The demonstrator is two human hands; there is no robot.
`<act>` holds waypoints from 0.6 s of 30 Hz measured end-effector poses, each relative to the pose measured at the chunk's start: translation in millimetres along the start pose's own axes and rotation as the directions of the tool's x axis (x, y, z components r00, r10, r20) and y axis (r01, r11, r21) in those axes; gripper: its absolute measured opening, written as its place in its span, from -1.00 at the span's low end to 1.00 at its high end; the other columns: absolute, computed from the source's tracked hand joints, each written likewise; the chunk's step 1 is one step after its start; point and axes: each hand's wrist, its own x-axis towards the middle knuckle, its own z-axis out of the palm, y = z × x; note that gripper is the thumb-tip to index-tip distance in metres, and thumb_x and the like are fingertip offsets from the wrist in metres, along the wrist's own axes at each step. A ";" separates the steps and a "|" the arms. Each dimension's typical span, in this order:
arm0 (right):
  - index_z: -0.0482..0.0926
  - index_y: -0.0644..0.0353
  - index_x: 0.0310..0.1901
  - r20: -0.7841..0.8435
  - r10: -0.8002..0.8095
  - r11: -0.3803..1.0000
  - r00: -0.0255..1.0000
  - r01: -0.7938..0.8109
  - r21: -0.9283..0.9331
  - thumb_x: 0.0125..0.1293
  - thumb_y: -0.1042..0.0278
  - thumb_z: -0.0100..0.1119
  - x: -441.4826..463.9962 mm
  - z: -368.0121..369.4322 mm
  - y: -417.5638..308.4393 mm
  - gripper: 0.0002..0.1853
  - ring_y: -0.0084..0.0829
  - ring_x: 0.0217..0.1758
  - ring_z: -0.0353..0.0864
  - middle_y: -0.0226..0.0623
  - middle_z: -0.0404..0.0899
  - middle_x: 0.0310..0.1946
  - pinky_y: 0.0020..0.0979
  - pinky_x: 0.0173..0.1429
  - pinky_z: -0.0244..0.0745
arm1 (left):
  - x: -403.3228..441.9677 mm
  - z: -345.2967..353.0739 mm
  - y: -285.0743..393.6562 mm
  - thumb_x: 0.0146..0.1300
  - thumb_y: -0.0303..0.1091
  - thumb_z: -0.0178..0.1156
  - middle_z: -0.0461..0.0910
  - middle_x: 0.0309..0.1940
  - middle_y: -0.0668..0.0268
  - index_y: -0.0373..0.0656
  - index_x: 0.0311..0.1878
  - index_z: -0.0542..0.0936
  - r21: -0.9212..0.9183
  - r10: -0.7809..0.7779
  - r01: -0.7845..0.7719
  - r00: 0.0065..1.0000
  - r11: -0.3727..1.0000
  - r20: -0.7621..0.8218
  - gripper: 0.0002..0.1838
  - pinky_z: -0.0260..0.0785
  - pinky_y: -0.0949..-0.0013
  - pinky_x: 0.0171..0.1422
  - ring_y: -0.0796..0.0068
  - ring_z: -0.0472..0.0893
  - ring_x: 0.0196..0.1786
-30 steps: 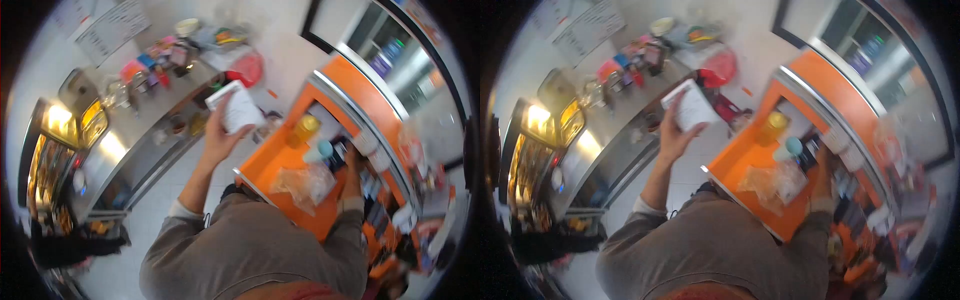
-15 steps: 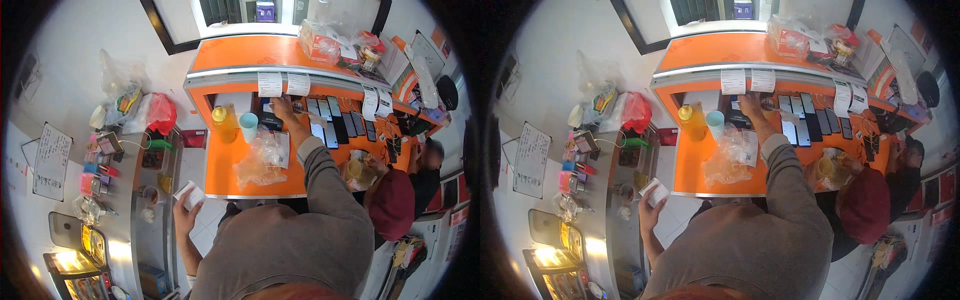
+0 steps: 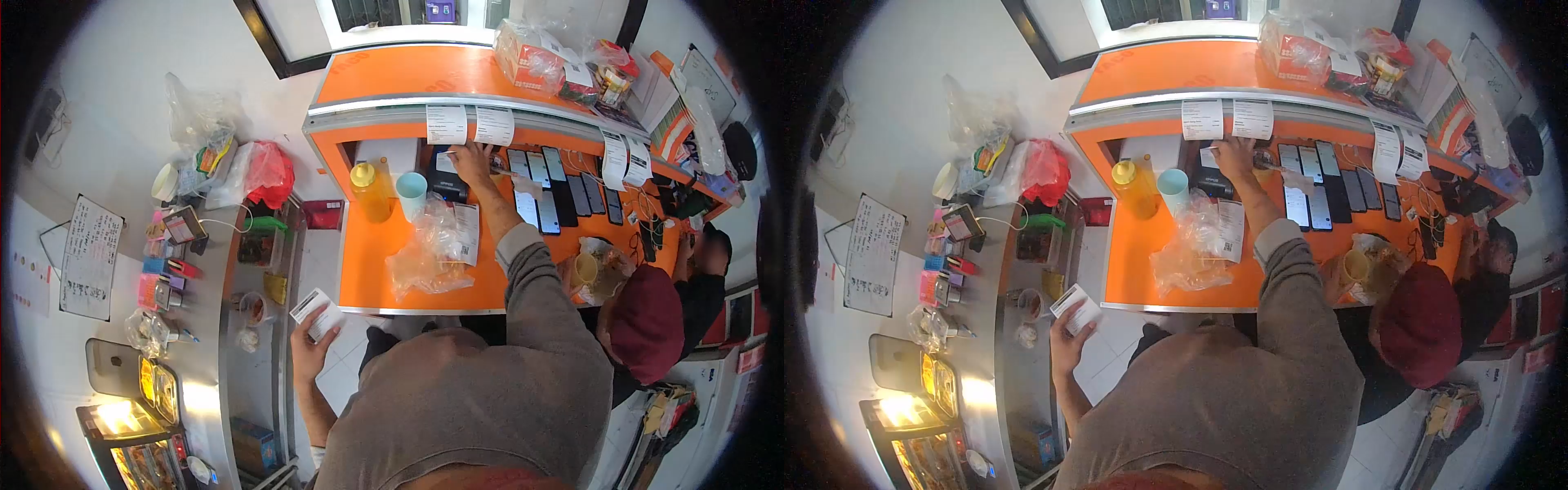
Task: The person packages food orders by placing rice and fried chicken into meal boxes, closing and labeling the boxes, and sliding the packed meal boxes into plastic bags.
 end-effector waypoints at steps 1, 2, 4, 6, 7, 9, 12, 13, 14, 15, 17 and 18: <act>0.72 -0.12 -0.24 -0.049 -0.039 0.999 0.998 0.039 -0.015 0.15 0.13 0.31 -3.0 0.5 0.5 -0.84 -0.15 0.26 0.29 -0.31 0.50 0.01 0.25 0.33 -0.09 | -1.1 0.6 -2.3 0.14 -0.50 0.32 0.63 -0.05 0.11 -0.29 0.14 0.54 -0.016 -0.014 0.014 1.000 1.000 -0.002 -0.54 0.44 0.34 0.11 0.41 0.59 -0.01; 0.72 -0.12 -0.24 -0.099 -0.080 0.997 0.992 0.077 -0.033 0.14 0.14 0.31 -6.8 0.3 0.9 -0.84 -0.15 0.25 0.28 -0.31 0.49 0.00 0.23 0.32 -0.07 | -1.6 1.4 -4.5 0.15 -0.48 0.31 0.63 -0.06 0.12 -0.29 0.15 0.54 -0.033 -0.026 0.026 1.000 0.999 -0.005 -0.55 0.44 0.35 0.11 0.41 0.60 -0.01; 0.72 -0.11 -0.26 -0.171 -0.139 0.990 0.975 0.133 -0.047 0.12 0.15 0.33 -15.1 -1.9 0.8 -0.84 -0.14 0.25 0.26 -0.32 0.47 -0.01 0.19 0.31 -0.04 | -1.8 2.9 -3.8 0.18 -0.45 0.30 0.64 -0.07 0.12 -0.29 0.15 0.54 -0.040 -0.039 0.038 0.999 0.998 -0.008 -0.57 0.43 0.36 0.11 0.42 0.60 -0.02; 0.71 -0.10 -0.29 -0.215 -0.178 0.984 0.960 0.174 -0.039 0.08 0.17 0.35 -22.6 -6.1 0.6 -0.85 -0.15 0.26 0.24 -0.33 0.44 -0.02 0.13 0.31 0.00 | -1.0 6.1 2.8 0.20 -0.42 0.29 0.64 -0.08 0.13 -0.28 0.14 0.54 -0.022 -0.041 0.041 0.999 0.999 -0.012 -0.58 0.43 0.37 0.11 0.41 0.60 -0.02; 0.71 -0.09 -0.32 -0.149 -0.203 0.978 0.968 0.194 -0.071 0.06 0.19 0.36 -27.5 4.0 8.1 -0.86 -0.15 0.25 0.24 -0.33 0.44 -0.02 0.10 0.31 0.03 | -0.5 7.5 2.0 0.20 -0.41 0.29 0.64 -0.08 0.13 -0.28 0.14 0.55 -0.026 -0.041 0.041 0.999 0.999 -0.008 -0.58 0.42 0.37 0.11 0.42 0.60 -0.02; 0.71 -0.06 -0.37 -0.015 -0.243 0.962 0.970 0.239 -0.133 0.01 0.23 0.38 -38.5 17.0 20.7 -0.89 -0.16 0.25 0.24 -0.33 0.42 -0.02 0.05 0.32 0.07 | 1.7 11.3 -2.4 0.21 -0.40 0.29 0.64 -0.08 0.15 -0.27 0.14 0.55 -0.036 -0.039 0.039 0.999 0.999 0.000 -0.58 0.42 0.38 0.10 0.43 0.60 -0.02; 0.68 -0.01 -0.43 0.347 -0.090 0.996 0.933 0.090 0.015 -0.04 0.29 0.39 -53.3 13.6 34.9 -0.90 -0.19 0.22 0.28 -0.33 0.45 -0.08 -0.01 0.30 0.17 | 4.8 14.9 -13.3 0.22 -0.39 0.29 0.65 -0.08 0.15 -0.27 0.13 0.56 -0.101 -0.092 0.098 0.994 0.990 0.064 -0.59 0.42 0.37 0.10 0.46 0.60 -0.02; 0.68 -0.01 -0.43 0.397 -0.065 0.998 0.915 0.050 0.048 -0.04 0.29 0.39 -49.9 12.6 38.5 -0.90 -0.19 0.21 0.29 -0.33 0.45 -0.10 -0.01 0.30 0.18 | 6.0 17.6 -16.6 0.22 -0.39 0.29 0.65 -0.07 0.15 -0.26 0.13 0.56 -0.093 -0.077 0.083 0.995 0.992 0.069 -0.60 0.43 0.37 0.10 0.46 0.61 -0.02; 0.68 -0.01 -0.43 0.343 -0.113 0.993 0.932 0.100 0.055 -0.05 0.29 0.40 -43.3 18.5 42.2 -0.89 -0.20 0.20 0.30 -0.33 0.46 -0.10 -0.01 0.29 0.19 | 8.3 19.4 -19.5 0.23 -0.39 0.29 0.65 -0.07 0.14 -0.26 0.13 0.56 -0.083 -0.060 0.066 0.996 0.994 0.072 -0.60 0.43 0.36 0.09 0.46 0.61 -0.02; 0.68 -0.02 -0.43 0.291 -0.158 0.987 0.944 0.146 0.060 -0.06 0.29 0.40 -40.3 26.6 42.8 -0.88 -0.20 0.19 0.32 -0.34 0.46 -0.11 -0.01 0.28 0.19 | 8.4 20.0 -20.3 0.23 -0.38 0.29 0.65 -0.06 0.14 -0.26 0.13 0.56 -0.071 -0.047 0.052 0.996 0.996 0.079 -0.60 0.44 0.36 0.09 0.47 0.61 -0.02; 0.68 -0.01 -0.42 0.275 -0.193 0.979 0.942 0.203 -0.008 -0.06 0.29 0.39 -47.4 36.4 51.7 -0.88 -0.20 0.16 0.37 -0.32 0.49 -0.11 -0.02 0.25 0.24 | 8.7 22.3 -18.4 0.24 -0.38 0.29 0.65 -0.05 0.12 -0.26 0.13 0.56 -0.049 -0.046 0.051 0.994 0.997 0.095 -0.60 0.45 0.36 0.09 0.46 0.61 -0.01; 0.68 0.00 -0.41 0.306 -0.186 0.972 0.934 0.220 -0.079 -0.06 0.28 0.37 -46.5 20.6 46.1 -0.88 -0.19 0.14 0.41 -0.30 0.52 -0.11 -0.03 0.23 0.27 | 11.1 23.6 -16.7 0.24 -0.38 0.29 0.65 -0.05 0.12 -0.27 0.13 0.56 -0.039 -0.040 0.044 0.994 0.998 0.099 -0.60 0.46 0.36 0.09 0.46 0.62 -0.01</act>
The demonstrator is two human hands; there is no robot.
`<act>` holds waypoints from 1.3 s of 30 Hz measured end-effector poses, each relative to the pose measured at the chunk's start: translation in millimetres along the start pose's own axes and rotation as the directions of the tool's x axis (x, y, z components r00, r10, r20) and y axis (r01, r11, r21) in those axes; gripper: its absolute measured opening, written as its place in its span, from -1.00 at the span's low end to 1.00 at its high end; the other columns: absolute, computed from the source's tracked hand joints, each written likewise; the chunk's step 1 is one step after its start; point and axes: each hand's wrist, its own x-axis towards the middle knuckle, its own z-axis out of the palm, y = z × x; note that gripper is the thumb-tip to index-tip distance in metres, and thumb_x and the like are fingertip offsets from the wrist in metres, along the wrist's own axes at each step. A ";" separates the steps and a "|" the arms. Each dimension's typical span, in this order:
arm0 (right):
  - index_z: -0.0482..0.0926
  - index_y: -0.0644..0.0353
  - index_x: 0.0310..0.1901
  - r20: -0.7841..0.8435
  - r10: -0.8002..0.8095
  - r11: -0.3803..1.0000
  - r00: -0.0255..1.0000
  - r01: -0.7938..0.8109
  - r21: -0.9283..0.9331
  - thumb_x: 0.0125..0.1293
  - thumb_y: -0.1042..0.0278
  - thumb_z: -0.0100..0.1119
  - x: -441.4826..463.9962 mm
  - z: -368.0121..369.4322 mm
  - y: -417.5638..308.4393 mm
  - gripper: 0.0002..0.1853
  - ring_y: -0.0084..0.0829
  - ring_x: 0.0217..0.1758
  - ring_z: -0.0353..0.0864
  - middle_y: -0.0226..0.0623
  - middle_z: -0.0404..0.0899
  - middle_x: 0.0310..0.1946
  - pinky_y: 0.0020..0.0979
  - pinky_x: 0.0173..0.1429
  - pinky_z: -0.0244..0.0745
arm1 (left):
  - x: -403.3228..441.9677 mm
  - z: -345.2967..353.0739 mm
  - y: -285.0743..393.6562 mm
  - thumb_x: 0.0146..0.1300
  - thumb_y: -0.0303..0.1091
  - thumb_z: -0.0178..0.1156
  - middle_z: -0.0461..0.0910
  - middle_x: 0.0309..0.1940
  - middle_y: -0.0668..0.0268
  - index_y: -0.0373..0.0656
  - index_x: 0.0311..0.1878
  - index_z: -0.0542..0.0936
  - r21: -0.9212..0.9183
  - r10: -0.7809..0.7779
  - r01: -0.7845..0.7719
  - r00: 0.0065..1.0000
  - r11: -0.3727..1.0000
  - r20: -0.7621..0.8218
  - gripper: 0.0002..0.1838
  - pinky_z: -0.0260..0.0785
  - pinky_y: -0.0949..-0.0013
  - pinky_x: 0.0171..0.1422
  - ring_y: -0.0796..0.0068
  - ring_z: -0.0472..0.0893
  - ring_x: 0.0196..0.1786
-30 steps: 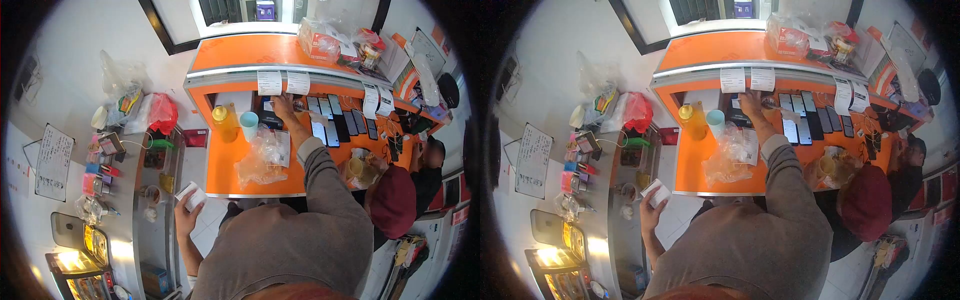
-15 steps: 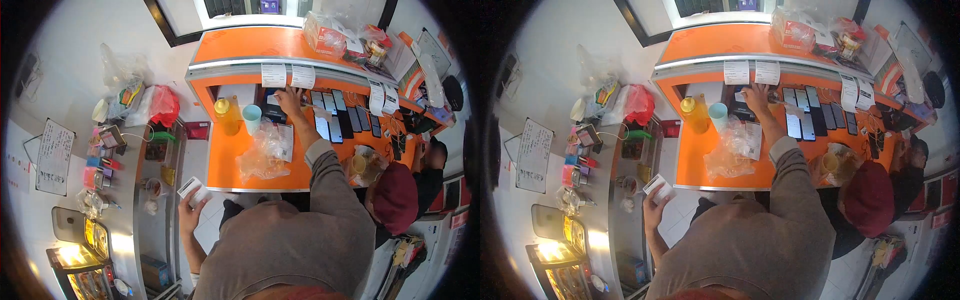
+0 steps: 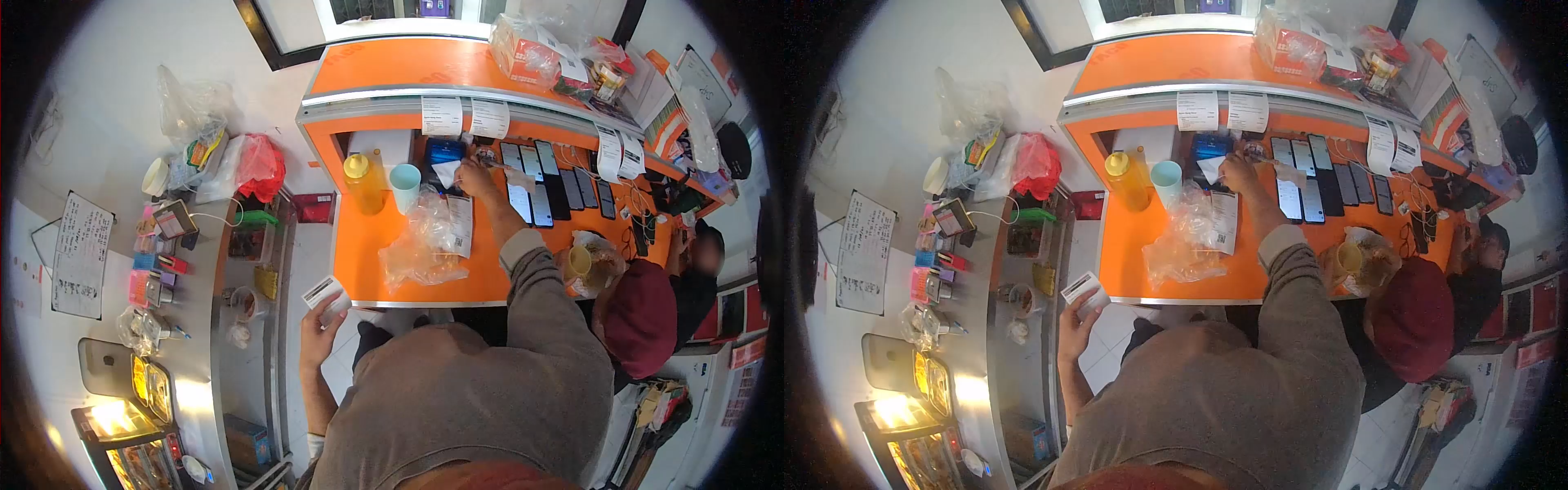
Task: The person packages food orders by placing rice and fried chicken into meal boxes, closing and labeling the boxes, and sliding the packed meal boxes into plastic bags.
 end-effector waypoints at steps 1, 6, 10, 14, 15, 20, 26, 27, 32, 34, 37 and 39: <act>0.68 0.01 -0.40 0.032 0.003 0.997 0.999 0.000 -0.074 -0.05 0.28 0.35 -0.4 -18.0 -5.7 -0.87 -0.19 0.11 0.45 -0.27 0.54 -0.11 -0.04 0.21 0.31 | 1.2 1.0 1.6 0.24 -0.38 0.29 0.65 -0.05 0.12 -0.27 0.13 0.56 0.004 0.014 -0.014 1.000 1.000 0.002 -0.60 0.46 0.36 0.09 0.45 0.62 -0.01; 0.71 -0.05 -0.37 0.187 0.068 0.997 0.980 -0.064 -0.031 -0.04 0.28 0.38 11.9 -31.8 -5.2 -0.87 -0.14 0.29 0.33 -0.32 0.48 0.12 0.05 0.29 0.24 | -2.3 4.4 5.7 0.24 -0.39 0.28 0.65 -0.04 0.12 -0.27 0.13 0.56 -0.007 0.000 0.000 1.000 1.000 0.015 -0.61 0.46 0.35 0.10 0.43 0.62 0.00; 0.73 -0.08 -0.33 0.219 0.250 0.937 0.943 -0.179 -0.298 -0.07 0.28 0.38 6.3 -42.7 -19.8 -0.81 -0.13 0.28 0.43 -0.27 0.51 0.19 -0.05 0.31 0.30 | -7.1 7.3 -7.0 0.24 -0.39 0.28 0.64 -0.03 0.11 -0.29 0.13 0.56 -0.039 -0.034 0.035 0.999 0.999 0.009 -0.61 0.44 0.35 0.14 0.42 0.61 0.03; 0.73 0.01 -0.35 0.404 0.113 0.990 0.908 -0.069 -0.120 -0.08 0.30 0.34 4.6 -25.9 9.9 -0.82 -0.12 -0.05 0.63 -0.17 0.67 -0.19 -0.06 0.15 0.45 | -3.4 6.1 -14.1 0.24 -0.41 0.27 0.64 -0.02 0.11 -0.30 0.13 0.55 -0.053 -0.057 0.058 0.998 0.997 0.025 -0.61 0.42 0.35 0.16 0.42 0.59 0.06; 0.73 0.06 -0.35 0.392 0.091 0.990 0.915 -0.040 -0.138 -0.08 0.31 0.33 0.5 -32.1 9.1 -0.81 -0.10 -0.13 0.67 -0.13 0.69 -0.28 -0.06 0.11 0.48 | -9.0 5.8 -11.6 0.24 -0.41 0.27 0.64 -0.02 0.11 -0.30 0.13 0.55 -0.042 -0.064 0.066 0.997 0.997 0.033 -0.61 0.42 0.34 0.17 0.41 0.59 0.07; 0.67 0.28 -0.36 0.138 0.108 0.992 0.985 -0.116 0.048 -0.02 0.30 0.31 -29.1 -49.8 9.6 -0.77 -0.01 -0.16 0.66 -0.01 0.66 -0.30 -0.08 0.02 0.52 | 0.4 11.4 -20.7 0.24 -0.41 0.27 0.63 0.00 0.10 -0.30 0.12 0.55 -0.043 -0.039 0.041 0.998 0.998 0.057 -0.62 0.43 0.33 0.17 0.38 0.60 0.07; 0.59 0.31 -0.25 0.089 0.279 0.761 0.956 -0.277 0.586 0.09 0.43 0.32 -80.8 -144.1 -65.6 -0.79 -0.36 -0.25 0.67 -0.14 0.64 -0.32 -0.31 -0.14 0.56 | -0.2 -4.7 -11.4 0.23 -0.43 0.27 0.64 -0.02 0.11 -0.25 0.10 0.58 -0.054 0.020 -0.018 0.999 0.998 0.046 -0.64 0.46 0.34 0.13 0.38 0.61 0.06; 0.59 0.32 -0.23 0.057 0.281 0.680 0.958 -0.241 0.693 0.11 0.47 0.30 -89.7 -151.9 -83.1 -0.80 -0.41 -0.26 0.66 -0.20 0.64 -0.32 -0.34 -0.15 0.56 | -4.1 -10.5 -10.3 0.23 -0.44 0.26 0.65 -0.03 0.12 -0.25 0.09 0.59 -0.038 0.036 -0.036 0.999 0.999 0.022 -0.65 0.46 0.34 0.12 0.38 0.61 0.05; 0.50 0.27 0.05 0.137 0.099 -0.072 0.986 -0.130 0.989 0.12 0.60 0.27 -115.1 -159.2 -234.8 -0.59 -0.49 -0.10 0.62 -0.32 0.62 -0.17 -0.47 -0.07 0.55 | -56.2 -52.0 -12.0 0.25 -0.42 0.24 0.66 -0.05 0.12 -0.24 0.07 0.60 -0.019 0.000 -0.002 0.993 1.000 -0.115 -0.68 0.43 0.34 0.14 0.38 0.61 0.06; 0.38 0.22 0.20 0.011 -0.129 -0.048 0.992 -0.017 0.999 0.12 0.64 0.26 -112.8 -145.3 -310.5 -0.44 -0.47 -0.08 0.62 -0.31 0.59 -0.08 -0.44 -0.02 0.56 | -92.1 -76.3 -20.9 0.26 -0.40 0.23 0.66 -0.05 0.11 -0.24 0.07 0.60 -0.012 -0.022 0.020 0.986 1.000 -0.168 -0.68 0.41 0.34 0.16 0.37 0.60 0.07; 0.25 0.11 0.28 0.053 -0.373 -0.114 0.926 -0.102 0.988 0.09 0.70 0.25 -117.4 -160.2 -429.7 -0.31 -0.48 -0.07 0.61 -0.25 0.59 -0.11 -0.43 -0.04 0.56 | -163.5 -123.5 -50.6 0.27 -0.37 0.22 0.65 -0.03 0.10 -0.24 0.08 0.59 0.070 0.012 0.009 0.956 0.998 -0.292 -0.67 0.37 0.34 0.19 0.38 0.59 0.08; 0.23 0.07 0.24 -0.009 -0.446 -0.279 0.895 -0.130 0.951 0.12 0.63 0.28 -116.9 -159.6 -498.2 -0.34 -0.52 -0.14 0.60 -0.25 0.58 -0.14 -0.47 -0.08 0.53 | -216.5 -154.7 -63.8 0.26 -0.38 0.23 0.64 -0.02 0.10 -0.27 0.08 0.59 -0.003 -0.109 0.116 0.924 0.993 -0.366 -0.66 0.37 0.33 0.19 0.37 0.59 0.06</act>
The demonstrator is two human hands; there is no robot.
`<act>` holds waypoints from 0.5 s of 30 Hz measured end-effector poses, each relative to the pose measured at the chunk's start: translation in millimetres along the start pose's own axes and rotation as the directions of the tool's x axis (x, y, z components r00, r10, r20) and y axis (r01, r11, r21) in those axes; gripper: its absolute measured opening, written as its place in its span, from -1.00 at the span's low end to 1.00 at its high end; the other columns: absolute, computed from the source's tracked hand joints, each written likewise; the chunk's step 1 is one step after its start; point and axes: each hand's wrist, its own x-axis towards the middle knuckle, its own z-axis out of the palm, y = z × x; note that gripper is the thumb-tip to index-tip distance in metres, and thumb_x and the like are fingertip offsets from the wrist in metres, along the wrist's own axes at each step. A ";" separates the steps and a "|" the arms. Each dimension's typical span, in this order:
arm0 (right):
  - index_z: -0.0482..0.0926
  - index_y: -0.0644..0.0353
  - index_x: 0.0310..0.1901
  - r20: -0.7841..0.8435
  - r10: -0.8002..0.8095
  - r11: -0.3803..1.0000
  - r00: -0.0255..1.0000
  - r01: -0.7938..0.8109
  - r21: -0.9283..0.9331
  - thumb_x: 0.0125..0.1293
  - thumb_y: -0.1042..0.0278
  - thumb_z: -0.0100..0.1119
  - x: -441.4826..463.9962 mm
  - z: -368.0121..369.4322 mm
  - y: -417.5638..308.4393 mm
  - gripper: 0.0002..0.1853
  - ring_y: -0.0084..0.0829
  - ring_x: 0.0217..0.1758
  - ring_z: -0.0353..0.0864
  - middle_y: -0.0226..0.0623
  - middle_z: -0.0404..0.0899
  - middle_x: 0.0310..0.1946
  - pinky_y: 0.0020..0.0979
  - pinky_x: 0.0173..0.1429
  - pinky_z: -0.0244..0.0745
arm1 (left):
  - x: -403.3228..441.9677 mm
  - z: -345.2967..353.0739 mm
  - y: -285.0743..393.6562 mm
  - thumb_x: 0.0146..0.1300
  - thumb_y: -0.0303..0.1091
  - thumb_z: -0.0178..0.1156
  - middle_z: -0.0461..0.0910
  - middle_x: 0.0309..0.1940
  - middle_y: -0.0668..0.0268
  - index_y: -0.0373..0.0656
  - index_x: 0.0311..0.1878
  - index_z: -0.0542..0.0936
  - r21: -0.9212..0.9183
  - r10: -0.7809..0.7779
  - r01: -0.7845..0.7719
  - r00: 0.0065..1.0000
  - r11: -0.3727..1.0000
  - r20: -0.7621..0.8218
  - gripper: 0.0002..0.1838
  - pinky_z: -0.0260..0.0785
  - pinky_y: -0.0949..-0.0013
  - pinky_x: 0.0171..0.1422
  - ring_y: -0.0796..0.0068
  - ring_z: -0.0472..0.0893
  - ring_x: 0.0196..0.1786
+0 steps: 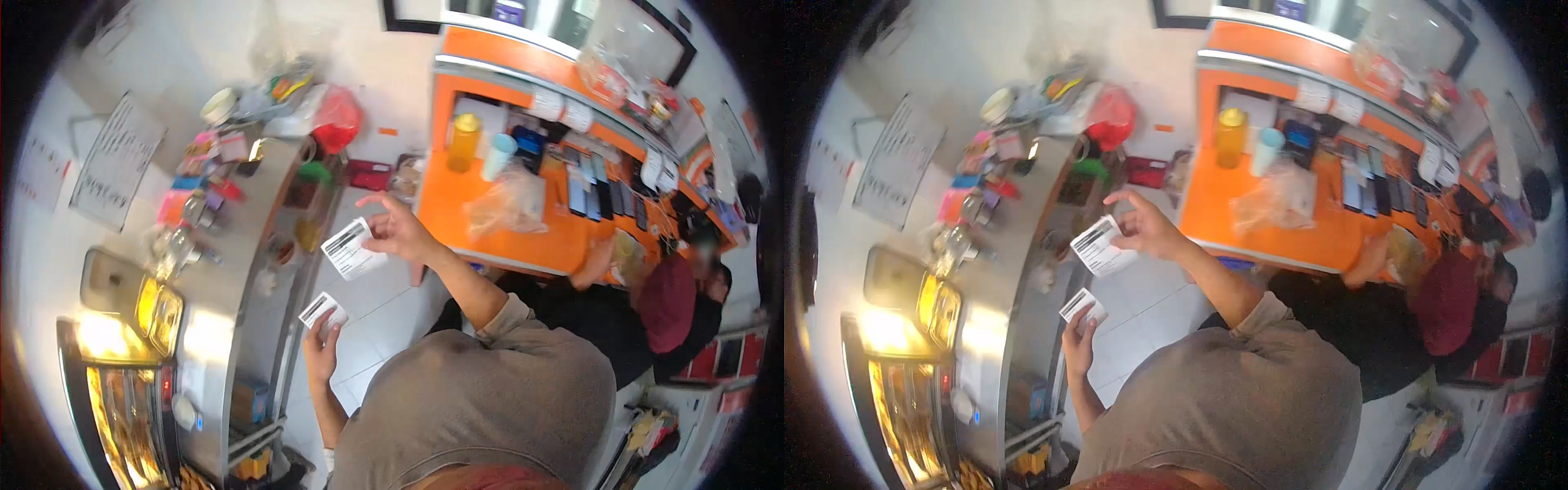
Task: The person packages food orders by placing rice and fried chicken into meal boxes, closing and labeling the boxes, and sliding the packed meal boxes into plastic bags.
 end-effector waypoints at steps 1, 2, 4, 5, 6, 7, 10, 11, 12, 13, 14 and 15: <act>0.23 0.05 0.22 0.063 -0.015 0.996 0.998 0.009 0.093 0.14 0.59 0.29 14.4 30.0 11.4 -0.36 -0.55 -0.18 0.59 -0.24 0.58 -0.15 -0.48 -0.10 0.51 | -19.7 -22.2 -13.4 0.26 -0.39 0.23 0.64 -0.02 0.10 -0.28 0.08 0.58 0.009 -0.027 0.028 0.998 1.000 -0.049 -0.67 0.37 0.33 0.19 0.36 0.59 0.05; 0.23 0.06 0.20 0.012 -0.044 0.993 0.999 0.043 0.111 0.15 0.58 0.27 27.3 61.8 23.7 -0.40 -0.54 -0.19 0.59 -0.25 0.58 -0.16 -0.48 -0.11 0.51 | -44.5 -49.7 -24.7 0.25 -0.40 0.24 0.64 -0.02 0.10 -0.29 0.07 0.58 0.018 -0.063 0.066 0.990 0.998 -0.127 -0.67 0.37 0.33 0.18 0.36 0.59 0.04; 0.25 0.06 0.14 -0.044 -0.072 0.982 0.996 0.078 0.172 0.18 0.57 0.25 46.0 123.2 51.3 -0.46 -0.53 -0.19 0.59 -0.28 0.58 -0.19 -0.48 -0.12 0.51 | -92.2 -96.5 -47.1 0.18 -0.44 0.30 0.66 -0.12 0.18 -0.24 0.06 0.60 0.041 -0.092 0.102 0.977 0.994 -0.191 -0.65 0.41 0.38 0.10 0.45 0.61 -0.05; 0.28 0.07 0.09 -0.074 -0.054 0.980 0.996 0.067 0.185 0.21 0.55 0.22 52.3 156.3 61.8 -0.54 -0.53 -0.20 0.59 -0.32 0.59 -0.20 -0.49 -0.11 0.51 | -118.4 -118.7 -72.0 0.14 -0.45 0.34 0.67 -0.17 0.22 -0.22 0.05 0.60 0.104 -0.119 0.146 0.965 0.984 -0.235 -0.63 0.44 0.40 0.03 0.51 0.61 -0.11; 0.36 0.13 0.05 -0.046 0.007 0.955 0.999 0.007 0.296 0.22 0.52 0.23 57.7 183.1 79.7 -0.62 -0.54 -0.19 0.59 -0.33 0.59 -0.19 -0.50 -0.08 0.51 | -141.6 -138.8 -79.3 0.09 -0.46 0.38 0.66 -0.27 0.30 -0.20 0.02 0.61 0.000 -0.283 0.293 0.921 0.956 -0.267 -0.62 0.47 0.45 -0.12 0.60 0.58 -0.24; 0.47 0.22 -0.01 -0.137 -0.038 0.993 0.990 0.053 0.108 0.25 0.52 0.20 63.4 209.7 102.4 -0.73 -0.52 -0.15 0.59 -0.31 0.59 -0.17 -0.49 -0.03 0.51 | -164.4 -157.6 -89.8 0.08 -0.45 0.39 0.64 -0.27 0.32 -0.19 0.02 0.60 -0.072 -0.259 0.249 0.914 0.966 -0.312 -0.61 0.47 0.44 -0.22 0.61 0.55 -0.32; 0.49 0.33 0.15 -0.037 0.116 0.966 0.993 -0.104 0.239 0.34 0.54 0.09 83.3 280.4 139.8 -0.66 -0.45 0.04 0.56 -0.19 0.59 -0.02 -0.44 0.16 0.45 | -207.2 -201.3 -108.4 0.06 -0.42 0.41 0.63 -0.08 0.21 -0.14 0.08 0.58 -0.174 -0.333 0.284 0.817 0.943 -0.472 -0.54 0.47 0.38 -0.02 0.47 0.59 -0.10; 0.47 0.34 0.16 0.004 0.194 0.938 0.981 -0.187 0.292 0.31 0.59 0.11 86.3 305.0 144.8 -0.63 -0.42 0.12 0.52 -0.14 0.54 0.06 -0.42 0.23 0.40 | -219.6 -209.4 -121.6 0.05 -0.42 0.41 0.62 -0.05 0.18 -0.14 0.09 0.58 -0.194 -0.352 0.293 0.779 0.936 -0.519 -0.53 0.46 0.36 0.02 0.44 0.59 -0.06; 0.47 0.34 0.16 0.065 0.183 0.943 0.981 -0.194 0.270 0.30 0.61 0.12 88.4 330.4 152.3 -0.62 -0.41 0.15 0.49 -0.13 0.52 0.09 -0.42 0.25 0.39 | -229.8 -215.2 -132.1 0.04 -0.41 0.41 0.62 -0.03 0.15 -0.15 0.09 0.58 -0.215 -0.363 0.293 0.749 0.932 -0.554 -0.52 0.45 0.35 0.06 0.41 0.59 -0.02; 0.47 0.34 0.16 0.111 0.168 0.950 0.980 -0.191 0.248 0.28 0.63 0.13 92.6 356.4 161.5 -0.61 -0.41 0.18 0.47 -0.12 0.51 0.11 -0.42 0.27 0.37 | -238.6 -225.5 -138.2 0.02 -0.39 0.42 0.61 0.00 0.11 -0.15 0.11 0.58 -0.235 -0.369 0.284 0.714 0.930 -0.595 -0.49 0.42 0.34 0.13 0.35 0.60 0.01; 0.47 0.34 0.17 0.145 0.153 0.957 0.978 -0.183 0.226 0.27 0.66 0.14 96.6 375.5 169.5 -0.60 -0.40 0.21 0.45 -0.11 0.49 0.14 -0.41 0.29 0.35 | -246.9 -229.2 -145.7 0.03 -0.39 0.42 0.62 -0.03 0.14 -0.13 0.11 0.58 -0.220 -0.350 0.274 0.675 0.936 -0.650 -0.49 0.45 0.35 0.07 0.39 0.60 -0.04; 0.47 0.34 0.17 0.192 0.181 0.951 0.965 -0.221 0.214 0.22 0.71 0.17 105.9 400.7 181.4 -0.56 -0.38 0.26 0.40 -0.07 0.44 0.19 -0.41 0.31 0.34 | -258.6 -241.4 -150.3 0.03 -0.38 0.43 0.62 -0.05 0.18 -0.12 0.11 0.58 -0.193 -0.326 0.272 0.635 0.943 -0.700 -0.50 0.47 0.37 0.01 0.43 0.60 -0.09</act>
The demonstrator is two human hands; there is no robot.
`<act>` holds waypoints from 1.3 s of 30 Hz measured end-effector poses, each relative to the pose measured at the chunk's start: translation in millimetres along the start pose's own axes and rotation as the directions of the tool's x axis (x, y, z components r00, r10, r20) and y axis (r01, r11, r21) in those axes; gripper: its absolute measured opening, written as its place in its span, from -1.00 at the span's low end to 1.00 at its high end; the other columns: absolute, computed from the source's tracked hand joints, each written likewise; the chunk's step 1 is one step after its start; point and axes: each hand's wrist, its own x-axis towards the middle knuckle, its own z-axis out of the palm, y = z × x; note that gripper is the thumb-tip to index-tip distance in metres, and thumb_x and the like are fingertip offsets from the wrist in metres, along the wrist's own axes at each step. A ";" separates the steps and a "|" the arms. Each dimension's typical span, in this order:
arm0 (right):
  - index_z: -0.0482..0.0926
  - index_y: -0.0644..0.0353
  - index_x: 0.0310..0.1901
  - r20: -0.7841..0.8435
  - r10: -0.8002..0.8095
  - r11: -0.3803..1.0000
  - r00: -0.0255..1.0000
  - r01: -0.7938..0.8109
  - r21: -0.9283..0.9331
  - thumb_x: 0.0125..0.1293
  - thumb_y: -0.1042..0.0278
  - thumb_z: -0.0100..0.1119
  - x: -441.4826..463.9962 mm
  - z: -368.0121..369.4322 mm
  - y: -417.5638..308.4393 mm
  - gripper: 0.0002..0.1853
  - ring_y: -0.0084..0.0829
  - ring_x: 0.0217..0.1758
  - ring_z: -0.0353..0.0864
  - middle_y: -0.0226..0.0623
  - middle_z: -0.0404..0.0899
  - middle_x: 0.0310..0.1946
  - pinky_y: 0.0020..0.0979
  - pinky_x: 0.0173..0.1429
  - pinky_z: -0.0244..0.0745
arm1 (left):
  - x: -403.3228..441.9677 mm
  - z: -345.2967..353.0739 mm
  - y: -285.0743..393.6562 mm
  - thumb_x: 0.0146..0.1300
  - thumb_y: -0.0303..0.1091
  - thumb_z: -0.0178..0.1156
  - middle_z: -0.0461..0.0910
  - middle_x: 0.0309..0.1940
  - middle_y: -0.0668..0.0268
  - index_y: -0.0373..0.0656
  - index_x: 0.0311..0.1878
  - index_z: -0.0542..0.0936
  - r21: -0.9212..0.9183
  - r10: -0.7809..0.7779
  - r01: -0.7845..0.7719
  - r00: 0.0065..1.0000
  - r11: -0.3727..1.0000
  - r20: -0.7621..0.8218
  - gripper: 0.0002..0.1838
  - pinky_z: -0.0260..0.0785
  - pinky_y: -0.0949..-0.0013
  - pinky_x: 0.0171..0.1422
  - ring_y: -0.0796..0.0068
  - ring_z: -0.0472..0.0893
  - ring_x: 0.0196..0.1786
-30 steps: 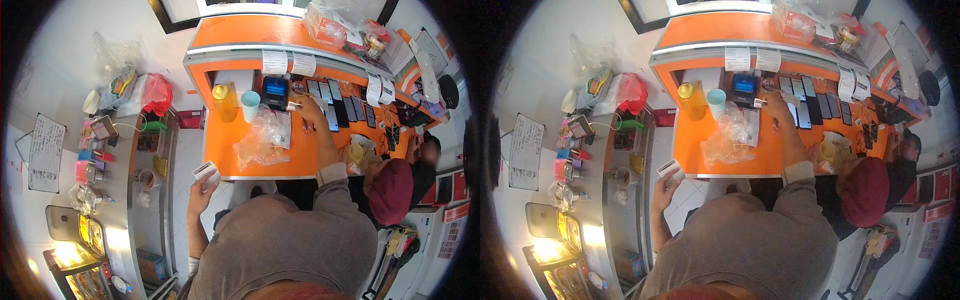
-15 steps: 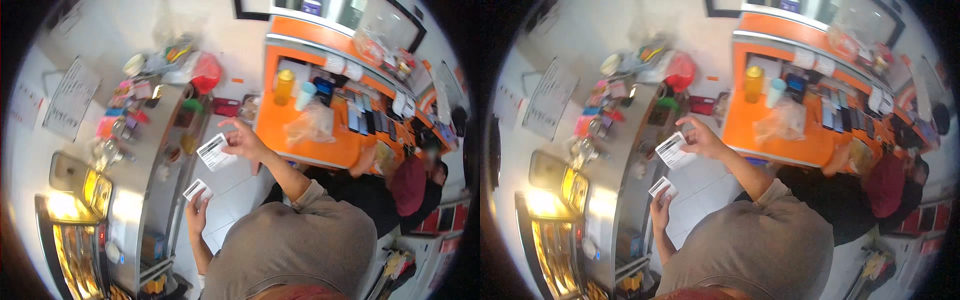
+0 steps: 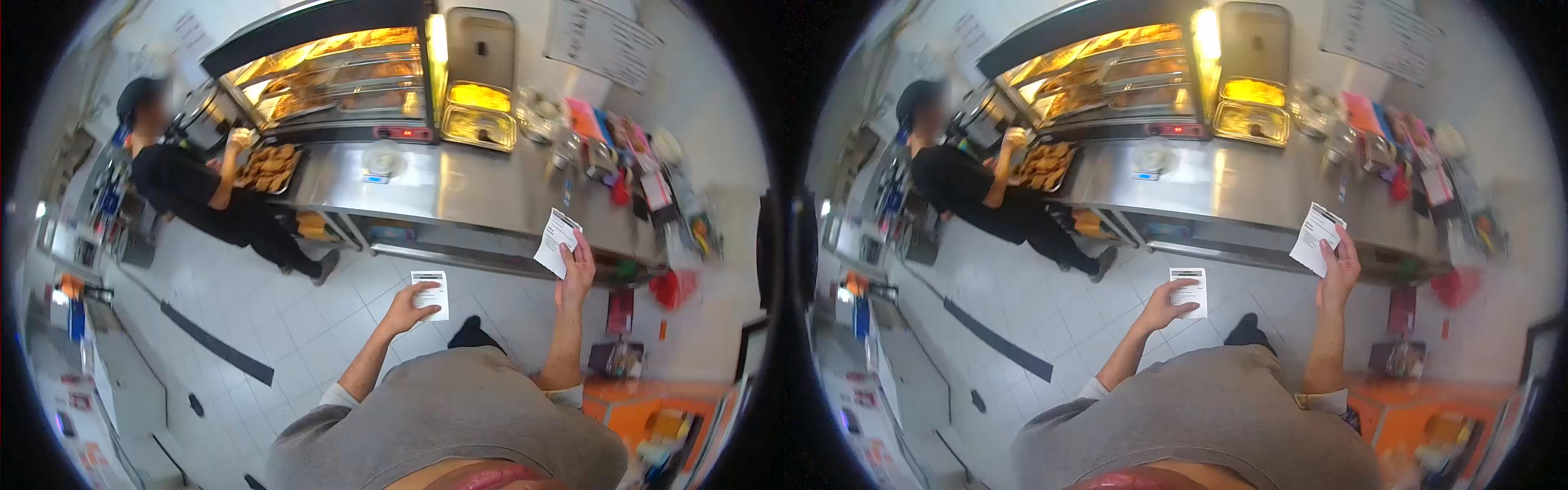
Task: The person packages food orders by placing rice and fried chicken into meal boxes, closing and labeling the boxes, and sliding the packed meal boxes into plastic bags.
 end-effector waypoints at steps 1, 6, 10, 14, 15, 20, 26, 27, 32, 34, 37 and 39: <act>0.46 0.34 0.17 0.040 -0.005 1.000 0.999 0.006 -0.022 0.23 0.70 0.17 13.7 6.1 12.3 -0.56 -0.38 0.25 0.41 -0.08 0.45 0.18 -0.41 0.30 0.34 | -2.5 -1.5 -2.8 0.04 -0.38 0.43 0.63 -0.07 0.21 -0.11 0.11 0.59 0.016 0.028 -0.027 0.998 1.000 -0.064 -0.50 0.49 0.39 -0.04 0.47 0.60 -0.14; 0.56 0.36 0.03 0.267 -0.037 0.966 0.963 0.102 -0.236 0.23 0.65 0.21 126.6 124.9 91.6 -0.69 -0.45 0.10 0.51 -0.18 0.56 0.04 -0.47 0.24 0.38 | 43.9 -59.3 -24.1 0.07 -0.35 0.41 0.62 -0.02 0.17 -0.12 0.13 0.58 -0.033 -0.110 0.105 0.965 0.994 -0.239 -0.51 0.41 0.37 0.12 0.42 0.58 -0.01; 0.59 0.36 0.00 0.540 -0.161 0.908 0.826 0.338 -0.246 0.26 0.61 0.22 192.5 265.1 102.5 -0.74 -0.56 -0.02 0.54 -0.29 0.61 -0.08 -0.53 0.08 0.45 | 78.3 -116.8 -28.0 0.13 -0.42 0.32 0.59 0.04 0.13 -0.15 0.18 0.55 -0.122 -0.207 0.173 0.897 0.977 -0.390 -0.51 0.37 0.37 0.17 0.41 0.54 0.07; 0.61 0.24 0.02 0.709 -0.376 0.796 0.596 0.600 -0.083 0.25 0.55 0.26 237.0 425.1 99.2 -0.71 -0.68 -0.24 0.50 -0.47 0.58 -0.21 -0.63 -0.12 0.43 | 102.4 -175.1 -40.0 0.12 -0.49 0.31 0.57 0.06 0.20 -0.18 0.22 0.50 -0.001 -0.062 0.081 0.766 0.997 -0.640 -0.47 0.36 0.38 0.21 0.43 0.51 0.15; 0.61 0.25 0.03 0.728 -0.438 0.731 0.527 0.680 -0.053 0.25 0.57 0.25 251.1 461.0 103.7 -0.70 -0.66 -0.22 0.53 -0.43 0.60 -0.21 -0.61 -0.11 0.45 | 106.8 -187.3 -38.5 0.12 -0.50 0.31 0.56 0.07 0.19 -0.20 0.23 0.49 -0.101 -0.100 0.041 0.710 0.994 -0.697 -0.45 0.36 0.38 0.21 0.43 0.51 0.15; 0.61 0.09 0.05 0.702 -0.572 0.603 0.425 0.797 0.009 0.20 0.44 0.26 287.1 626.1 116.5 -0.66 -0.47 -0.33 0.61 -0.17 0.67 -0.26 -0.48 -0.20 0.48 | 123.4 -276.2 -10.5 0.10 -0.61 0.31 0.46 0.16 0.14 -0.34 0.27 0.39 -0.087 -0.018 -0.151 0.413 0.985 -0.911 -0.39 0.32 0.34 0.28 0.36 0.49 0.16; 0.62 0.07 0.04 0.618 -0.565 0.541 0.547 0.811 -0.224 0.13 0.24 0.31 305.8 705.4 147.7 -0.60 -0.26 -0.21 0.73 -0.04 0.68 -0.26 -0.30 -0.08 0.55 | 172.7 -426.9 62.0 0.06 -0.71 0.30 0.38 0.20 0.06 -0.33 0.36 0.22 0.140 0.284 -0.397 0.332 0.907 -0.899 -0.23 0.44 0.33 0.24 0.30 0.49 0.19; 0.63 0.07 0.03 0.623 -0.531 0.591 0.574 0.778 -0.213 0.13 0.21 0.31 304.5 706.5 149.5 -0.60 -0.25 -0.25 0.73 -0.02 0.68 -0.28 -0.30 -0.08 0.55 | 180.7 -446.3 66.7 0.06 -0.72 0.30 0.38 0.20 0.04 -0.33 0.37 0.20 0.142 0.307 -0.417 0.360 0.898 -0.881 -0.22 0.46 0.33 0.22 0.28 0.51 0.18; 0.64 -0.04 0.04 0.630 -0.411 0.298 0.660 0.750 -0.591 0.22 -0.13 0.17 299.7 709.5 115.0 -0.54 -0.04 -0.06 0.66 -0.01 0.68 -0.24 -0.17 0.02 0.52 | 225.7 -519.5 84.3 0.06 -0.69 0.33 0.39 0.20 0.05 -0.28 0.39 0.21 0.161 0.451 -0.526 0.486 0.835 -0.749 -0.20 0.55 0.39 0.10 0.28 0.57 0.11; 0.55 -0.21 0.16 0.596 -0.284 0.070 0.751 0.636 -0.768 0.29 -0.35 -0.08 286.7 709.7 99.6 -0.43 0.04 -0.03 0.63 -0.01 0.67 -0.19 -0.04 0.06 0.49 | 244.2 -537.2 88.4 0.06 -0.68 0.33 0.39 0.20 0.06 -0.28 0.38 0.23 0.179 0.509 -0.551 0.535 0.815 -0.674 -0.22 0.58 0.42 0.03 0.29 0.59 0.08; 0.44 -0.25 0.25 0.599 -0.235 -0.069 0.766 0.601 -0.796 0.30 -0.36 -0.12 271.7 699.8 96.3 -0.41 0.04 -0.07 0.64 -0.08 0.68 -0.24 0.00 0.03 0.50 | 275.7 -553.0 93.9 0.04 -0.67 0.35 0.40 0.20 0.07 -0.28 0.38 0.25 0.110 0.547 -0.608 0.602 0.786 -0.582 -0.21 0.58 0.43 0.03 0.30 0.59 0.08; 0.40 -0.25 0.27 0.605 -0.285 0.068 0.744 0.645 -0.761 0.33 -0.18 0.02 252.5 685.0 89.9 -0.48 -0.16 -0.30 0.68 -0.23 0.66 -0.36 -0.18 -0.17 0.52 | 293.5 -559.3 98.9 0.00 -0.69 0.37 0.40 0.21 0.07 -0.28 0.39 0.24 0.030 0.522 -0.597 0.675 0.802 -0.522 -0.16 0.53 0.39 0.10 0.30 0.55 0.15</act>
